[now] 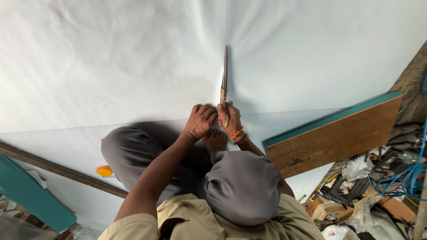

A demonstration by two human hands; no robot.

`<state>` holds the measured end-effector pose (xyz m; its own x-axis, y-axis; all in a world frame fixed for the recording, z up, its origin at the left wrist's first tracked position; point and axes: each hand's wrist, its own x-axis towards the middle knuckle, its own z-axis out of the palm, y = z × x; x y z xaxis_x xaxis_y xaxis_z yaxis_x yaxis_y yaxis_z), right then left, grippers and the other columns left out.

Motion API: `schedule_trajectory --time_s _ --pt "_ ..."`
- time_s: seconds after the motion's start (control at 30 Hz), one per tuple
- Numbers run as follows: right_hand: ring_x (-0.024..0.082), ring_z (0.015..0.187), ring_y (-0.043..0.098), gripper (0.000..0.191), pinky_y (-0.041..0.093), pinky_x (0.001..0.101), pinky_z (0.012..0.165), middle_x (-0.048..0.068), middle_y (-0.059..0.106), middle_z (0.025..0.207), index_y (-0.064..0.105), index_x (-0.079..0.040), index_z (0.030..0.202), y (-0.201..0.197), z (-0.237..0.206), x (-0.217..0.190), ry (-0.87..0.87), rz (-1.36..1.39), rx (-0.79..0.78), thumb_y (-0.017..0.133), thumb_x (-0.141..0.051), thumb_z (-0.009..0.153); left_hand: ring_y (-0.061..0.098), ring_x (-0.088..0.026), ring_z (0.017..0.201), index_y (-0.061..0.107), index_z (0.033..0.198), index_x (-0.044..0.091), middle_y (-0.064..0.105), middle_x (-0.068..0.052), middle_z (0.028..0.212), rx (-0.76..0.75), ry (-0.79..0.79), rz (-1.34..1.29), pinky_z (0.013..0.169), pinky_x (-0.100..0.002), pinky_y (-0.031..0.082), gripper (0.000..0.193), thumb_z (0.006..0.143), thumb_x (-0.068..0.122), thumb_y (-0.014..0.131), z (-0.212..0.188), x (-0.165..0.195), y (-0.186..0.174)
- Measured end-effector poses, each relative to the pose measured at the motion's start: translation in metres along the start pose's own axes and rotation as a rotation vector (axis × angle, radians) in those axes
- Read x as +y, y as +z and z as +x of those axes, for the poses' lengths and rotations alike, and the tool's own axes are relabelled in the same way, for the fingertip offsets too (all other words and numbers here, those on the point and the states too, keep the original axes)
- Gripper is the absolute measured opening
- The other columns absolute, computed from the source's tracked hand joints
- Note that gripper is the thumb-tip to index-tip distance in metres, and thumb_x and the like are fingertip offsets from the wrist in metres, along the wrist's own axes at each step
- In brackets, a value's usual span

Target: The person measures and marks a large white fabric sheet using a tape measure, a wooden ruler, and a blue pen. They then use large scissors to cut the fabric along the marked lines, separating a rectangular piece. Finally, they place a wooden board on the cut piece to check the fit.

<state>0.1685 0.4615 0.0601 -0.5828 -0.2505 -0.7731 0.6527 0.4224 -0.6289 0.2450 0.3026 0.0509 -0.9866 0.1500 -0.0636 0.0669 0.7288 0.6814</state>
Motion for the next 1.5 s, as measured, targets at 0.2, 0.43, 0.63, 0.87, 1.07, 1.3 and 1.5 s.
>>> schedule_trajectory --time_s 0.2,0.43,0.63,0.87,1.07,1.3,1.5 --pt "0.008 0.059 0.056 0.047 0.048 0.0244 0.053 0.001 0.057 0.072 0.058 -0.003 0.095 -0.003 0.006 -0.002 -0.211 0.039 -0.109 0.054 -0.048 0.106 0.059 -0.022 0.112 0.071 0.111 0.009 0.066 -0.003 0.113 0.007 0.002 -0.004 0.098 -0.041 0.043 0.027 0.085 0.013 0.065 0.002 -0.002 -0.003" --pt "0.008 0.053 0.054 0.047 0.046 0.0241 0.049 0.0 0.056 0.065 0.058 -0.003 0.088 -0.004 0.017 -0.013 -0.128 0.002 -0.04 0.054 -0.046 0.107 0.061 -0.022 0.111 0.072 0.111 0.008 0.068 -0.004 0.113 0.025 -0.007 -0.023 0.095 -0.04 0.044 0.028 0.085 0.012 0.065 0.004 -0.001 -0.003" --pt "0.009 0.05 0.056 0.046 0.048 0.0253 0.047 0.002 0.056 0.062 0.06 -0.003 0.086 -0.004 0.015 -0.026 -0.088 -0.128 0.008 0.057 -0.046 0.104 0.061 -0.022 0.111 0.072 0.112 0.007 0.069 -0.004 0.114 0.015 -0.005 -0.017 0.094 -0.04 0.043 0.026 0.087 0.011 0.065 0.003 -0.002 0.0" --pt "0.007 0.055 0.056 0.045 0.048 0.0239 0.05 -0.001 0.055 0.068 0.055 -0.005 0.095 -0.005 0.053 -0.051 -0.283 -0.002 -0.077 0.05 -0.048 0.109 0.059 -0.025 0.11 0.072 0.114 0.006 0.069 -0.006 0.113 -0.004 -0.002 -0.028 0.093 -0.044 0.043 0.031 0.084 0.011 0.064 0.003 -0.003 0.005" --pt "0.01 0.046 0.053 0.051 0.046 0.0261 0.043 0.001 0.051 0.058 0.055 -0.004 0.081 -0.002 0.06 -0.055 -0.104 -0.074 0.028 0.056 -0.048 0.105 0.059 -0.025 0.112 0.072 0.114 0.006 0.069 -0.007 0.115 0.02 0.008 -0.03 0.093 -0.044 0.042 0.032 0.083 0.011 0.064 0.004 -0.004 0.004" --pt "0.007 0.051 0.055 0.05 0.049 0.0237 0.047 -0.002 0.053 0.064 0.055 -0.007 0.09 -0.004 0.078 -0.08 -0.272 0.032 -0.073 0.052 -0.055 0.105 0.06 -0.026 0.108 0.073 0.109 0.005 0.07 -0.007 0.111 0.035 0.002 -0.052 0.09 -0.044 0.043 0.029 0.081 0.009 0.067 0.006 -0.004 0.006" --pt "0.009 0.044 0.053 0.053 0.047 0.025 0.041 0.0 0.051 0.058 0.053 -0.006 0.081 0.0 0.099 -0.104 -0.183 -0.033 0.023 0.056 -0.055 0.102 0.061 -0.026 0.107 0.072 0.105 0.005 0.07 -0.007 0.108 0.092 0.005 -0.047 0.088 -0.043 0.043 0.025 0.081 0.007 0.068 0.009 -0.003 0.005"
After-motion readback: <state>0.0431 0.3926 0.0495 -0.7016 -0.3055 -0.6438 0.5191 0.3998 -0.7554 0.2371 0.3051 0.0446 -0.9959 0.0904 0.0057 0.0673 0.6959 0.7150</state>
